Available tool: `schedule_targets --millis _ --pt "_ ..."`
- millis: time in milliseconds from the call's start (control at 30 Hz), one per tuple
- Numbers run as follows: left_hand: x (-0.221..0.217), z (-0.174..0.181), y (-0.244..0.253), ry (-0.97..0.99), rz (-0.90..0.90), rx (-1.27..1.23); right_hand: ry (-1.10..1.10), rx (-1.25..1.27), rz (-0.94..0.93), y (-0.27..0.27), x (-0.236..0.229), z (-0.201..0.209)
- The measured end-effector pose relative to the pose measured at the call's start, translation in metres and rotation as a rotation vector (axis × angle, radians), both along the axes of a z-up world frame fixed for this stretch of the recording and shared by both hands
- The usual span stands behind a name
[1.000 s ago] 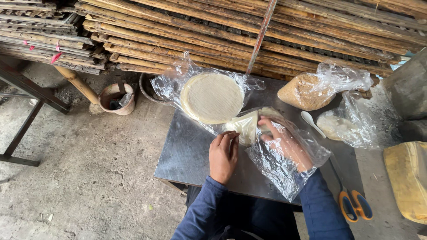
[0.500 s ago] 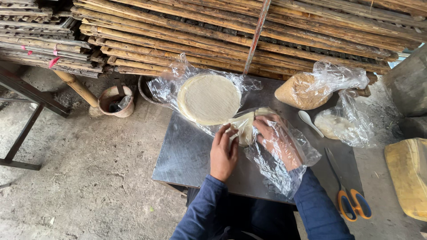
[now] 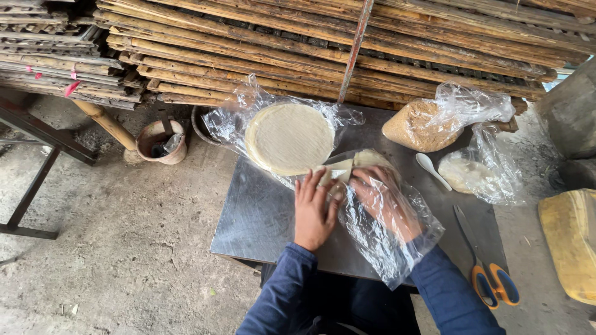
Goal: The person uses scissors to cut round dough sheets into triangular wedges, stacks the cut pieces, and places them into plastic bags. The person also unwraps a stack of round dough sheets and separates individual sheets.
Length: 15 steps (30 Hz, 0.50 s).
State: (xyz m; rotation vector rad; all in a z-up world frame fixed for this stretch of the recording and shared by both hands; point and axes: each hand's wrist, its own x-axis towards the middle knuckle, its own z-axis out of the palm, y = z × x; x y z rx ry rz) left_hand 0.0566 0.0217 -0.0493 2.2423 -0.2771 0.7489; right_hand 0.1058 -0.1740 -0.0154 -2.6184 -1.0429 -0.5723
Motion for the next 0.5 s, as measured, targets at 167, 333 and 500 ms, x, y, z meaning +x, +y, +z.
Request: schedule_targets --millis 167,333,500 --pt "0.001 -0.006 -0.01 -0.021 -0.126 0.181 0.078 0.041 -0.053 -0.002 -0.001 -0.015" --pt "0.009 -0.015 -0.017 0.036 -0.071 0.277 -0.017 0.055 -0.08 -0.001 0.019 -0.043" --pt "0.013 -0.02 -0.024 0.014 -0.022 0.429 0.32 0.356 -0.002 -0.019 0.028 -0.038"
